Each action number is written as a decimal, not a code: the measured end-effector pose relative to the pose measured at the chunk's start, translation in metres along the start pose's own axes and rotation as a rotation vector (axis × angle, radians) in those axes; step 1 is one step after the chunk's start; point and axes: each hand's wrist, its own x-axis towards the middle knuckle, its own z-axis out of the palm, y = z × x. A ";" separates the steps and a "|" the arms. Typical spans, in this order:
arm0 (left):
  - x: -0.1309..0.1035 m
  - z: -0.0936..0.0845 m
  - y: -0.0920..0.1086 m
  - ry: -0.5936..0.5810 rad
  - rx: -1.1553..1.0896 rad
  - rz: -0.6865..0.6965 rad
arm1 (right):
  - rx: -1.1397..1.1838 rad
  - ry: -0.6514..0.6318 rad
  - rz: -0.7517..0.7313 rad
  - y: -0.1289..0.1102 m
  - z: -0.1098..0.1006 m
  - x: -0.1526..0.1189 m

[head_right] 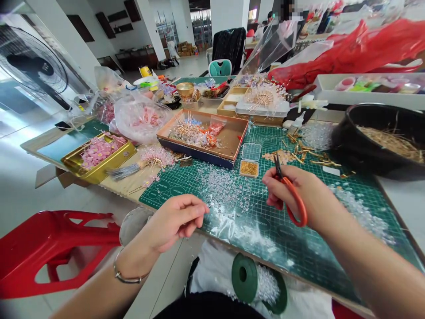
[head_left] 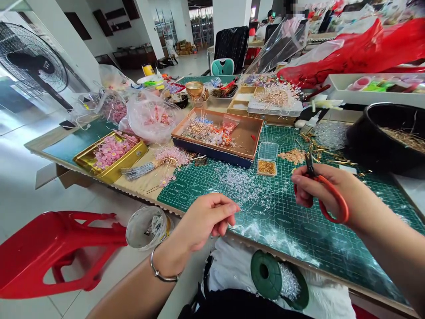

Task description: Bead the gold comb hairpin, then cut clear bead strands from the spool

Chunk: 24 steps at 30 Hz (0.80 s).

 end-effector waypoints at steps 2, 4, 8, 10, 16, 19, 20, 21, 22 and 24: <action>0.005 0.001 0.002 0.030 -0.077 0.034 | 0.007 -0.002 0.068 -0.008 0.001 -0.004; 0.010 0.002 0.003 0.055 -0.136 0.065 | -0.022 0.007 0.080 -0.021 0.006 -0.015; 0.017 0.009 0.006 0.064 -0.197 0.089 | -0.130 -0.325 -0.096 -0.047 0.030 -0.036; 0.019 0.012 0.007 0.048 -0.211 0.093 | -0.227 -0.445 -0.134 -0.051 0.043 -0.039; 0.022 0.017 0.006 -0.023 -0.276 0.080 | -0.295 -0.482 -0.157 -0.044 0.056 -0.029; 0.023 0.019 0.006 -0.024 -0.304 0.095 | -0.297 -0.460 -0.165 -0.042 0.056 -0.027; 0.023 0.019 0.006 -0.025 -0.309 0.099 | -0.301 -0.455 -0.171 -0.041 0.056 -0.026; 0.023 0.019 0.005 -0.029 -0.313 0.101 | -0.309 -0.449 -0.178 -0.041 0.057 -0.026; 0.024 0.020 0.005 -0.035 -0.314 0.102 | -0.319 -0.442 -0.187 -0.040 0.058 -0.025; 0.024 0.020 0.006 -0.049 -0.307 0.100 | -0.330 -0.429 -0.199 -0.039 0.060 -0.025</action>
